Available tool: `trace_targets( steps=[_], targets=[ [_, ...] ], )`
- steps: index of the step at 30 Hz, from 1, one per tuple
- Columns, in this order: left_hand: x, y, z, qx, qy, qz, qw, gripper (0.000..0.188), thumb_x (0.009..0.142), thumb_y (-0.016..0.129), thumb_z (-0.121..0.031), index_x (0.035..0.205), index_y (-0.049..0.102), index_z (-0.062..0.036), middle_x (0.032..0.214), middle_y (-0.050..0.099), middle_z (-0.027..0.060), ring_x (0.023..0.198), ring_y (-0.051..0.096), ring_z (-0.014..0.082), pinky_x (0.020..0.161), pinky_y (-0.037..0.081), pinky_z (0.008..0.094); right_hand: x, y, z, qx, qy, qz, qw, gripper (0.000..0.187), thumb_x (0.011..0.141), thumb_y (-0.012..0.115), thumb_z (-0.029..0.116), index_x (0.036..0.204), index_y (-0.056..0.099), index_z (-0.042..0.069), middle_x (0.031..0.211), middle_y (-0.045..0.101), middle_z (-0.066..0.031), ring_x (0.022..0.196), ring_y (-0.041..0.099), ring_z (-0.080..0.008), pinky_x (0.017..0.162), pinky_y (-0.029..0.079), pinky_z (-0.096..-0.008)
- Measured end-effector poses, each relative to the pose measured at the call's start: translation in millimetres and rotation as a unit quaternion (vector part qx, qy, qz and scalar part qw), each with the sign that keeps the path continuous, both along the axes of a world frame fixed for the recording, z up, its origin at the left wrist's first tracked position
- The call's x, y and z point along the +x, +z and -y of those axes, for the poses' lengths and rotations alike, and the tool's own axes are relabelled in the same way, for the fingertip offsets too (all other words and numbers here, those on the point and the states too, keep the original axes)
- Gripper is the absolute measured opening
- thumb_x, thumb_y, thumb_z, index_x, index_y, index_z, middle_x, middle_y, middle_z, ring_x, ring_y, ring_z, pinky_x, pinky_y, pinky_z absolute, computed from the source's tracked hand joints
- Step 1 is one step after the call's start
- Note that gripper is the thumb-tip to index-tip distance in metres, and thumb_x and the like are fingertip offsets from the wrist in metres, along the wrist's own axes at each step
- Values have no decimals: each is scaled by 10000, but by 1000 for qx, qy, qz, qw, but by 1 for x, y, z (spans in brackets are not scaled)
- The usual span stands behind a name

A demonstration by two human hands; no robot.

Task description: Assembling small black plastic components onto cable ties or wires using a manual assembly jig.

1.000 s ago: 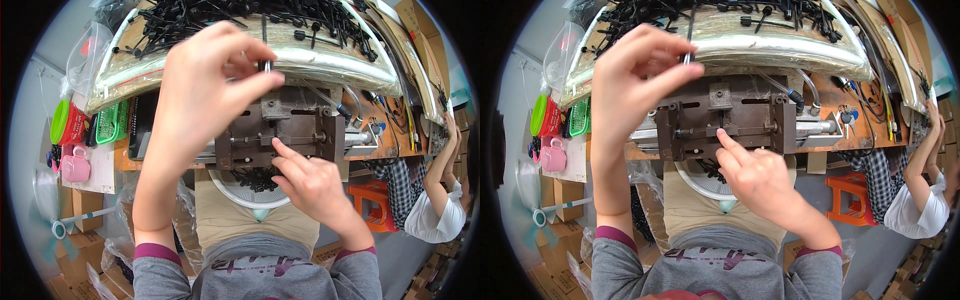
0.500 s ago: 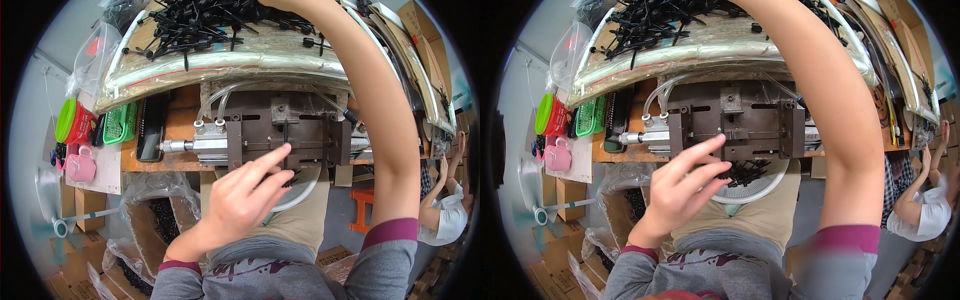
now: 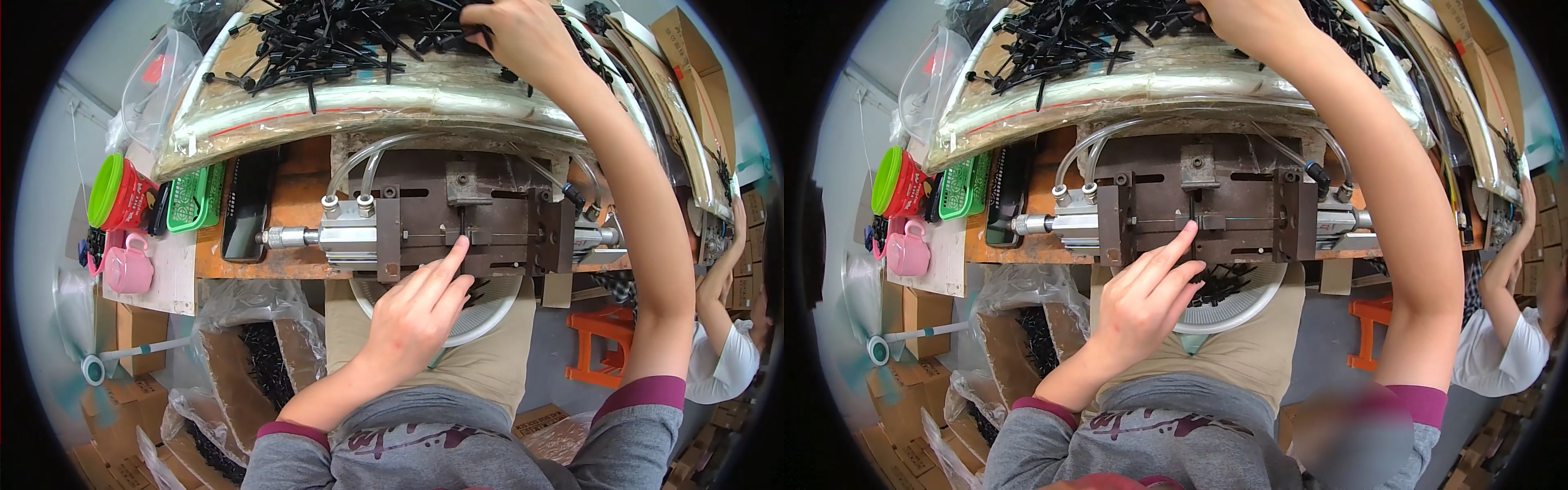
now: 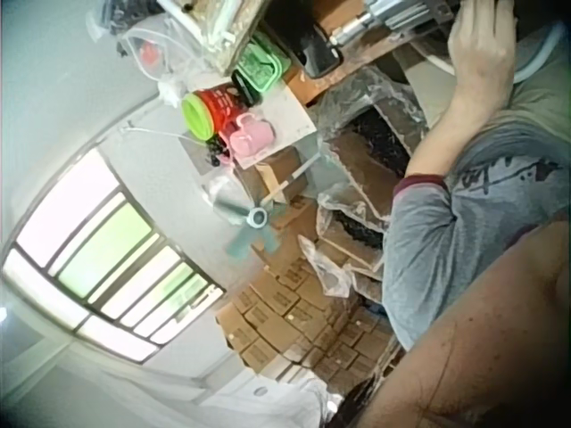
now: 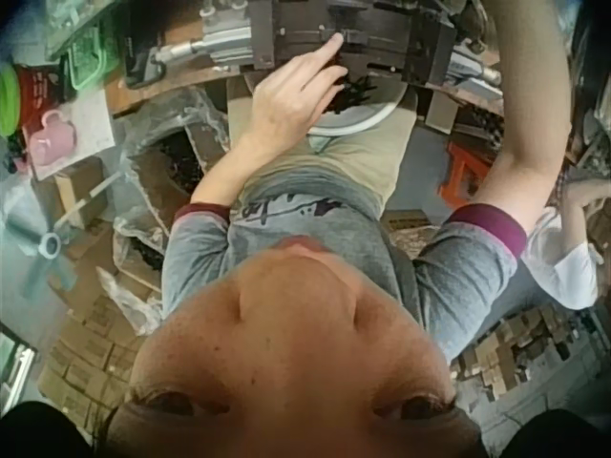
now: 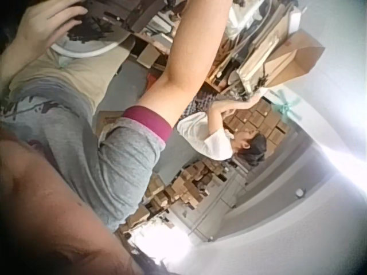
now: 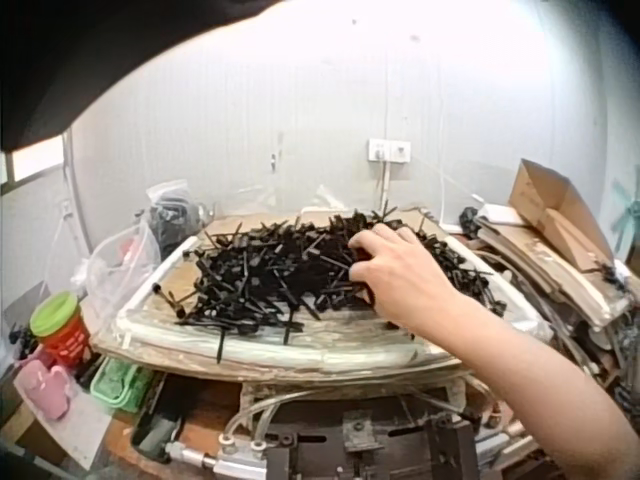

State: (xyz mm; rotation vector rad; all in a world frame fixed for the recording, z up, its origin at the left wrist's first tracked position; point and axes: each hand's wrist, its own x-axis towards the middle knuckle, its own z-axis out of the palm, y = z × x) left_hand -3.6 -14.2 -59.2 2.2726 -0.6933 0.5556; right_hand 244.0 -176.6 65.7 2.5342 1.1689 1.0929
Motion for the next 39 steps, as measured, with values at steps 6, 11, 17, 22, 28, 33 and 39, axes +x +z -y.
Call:
trace_targets(
  steps=[6,11,17,22,28,33,39],
  targets=[
    [1,0,10,90,24,16,995,245,704,780,-80,918,678,-21,1288,632,166,758,692,231,693,555,313,-46,-2,20,68,-63,-74,993,209,701,763,110,896,744,38,1101,611,-95,1080,559,-243,876,473,-345],
    [6,6,8,99,4,-5,995,242,708,788,-95,919,685,-37,1283,636,163,668,675,216,624,542,300,-39,4,54,268,-31,-206,941,271,853,766,330,946,777,77,724,555,25,647,476,-52,591,371,-244],
    [6,14,3,22,-13,-63,998,344,730,825,-133,1034,688,-50,1283,637,162,689,691,185,636,561,275,-80,5,66,529,59,-462,710,291,896,735,270,1047,712,23,719,564,41,611,476,-16,535,328,-173],
    [10,38,0,-181,-15,-26,983,637,707,858,-76,1283,594,-9,1301,597,191,906,698,200,748,597,308,-154,-17,38,563,55,-630,533,195,882,742,194,948,685,20,765,649,-5,552,582,-48,443,444,-187],
    [-1,44,-1,-170,-100,-19,980,404,695,823,-1,1085,716,-5,977,713,135,874,699,240,719,580,332,-178,-39,31,589,57,-678,436,186,891,731,147,972,692,-16,782,669,-40,552,592,-66,463,467,-206],
    [-11,32,-5,-113,-73,-75,988,370,699,810,10,1056,713,0,1023,670,119,846,671,227,696,577,336,-171,-50,53,639,58,-544,541,184,918,688,122,1034,705,-19,913,696,-73,679,622,-82,603,497,-215],
    [-3,5,4,87,-15,11,996,259,752,766,-97,980,682,-5,1315,619,141,757,678,206,661,549,286,-186,-54,53,623,57,-483,613,197,929,661,82,1085,684,-36,966,705,-95,767,643,-92,667,510,-221]
  ],
)
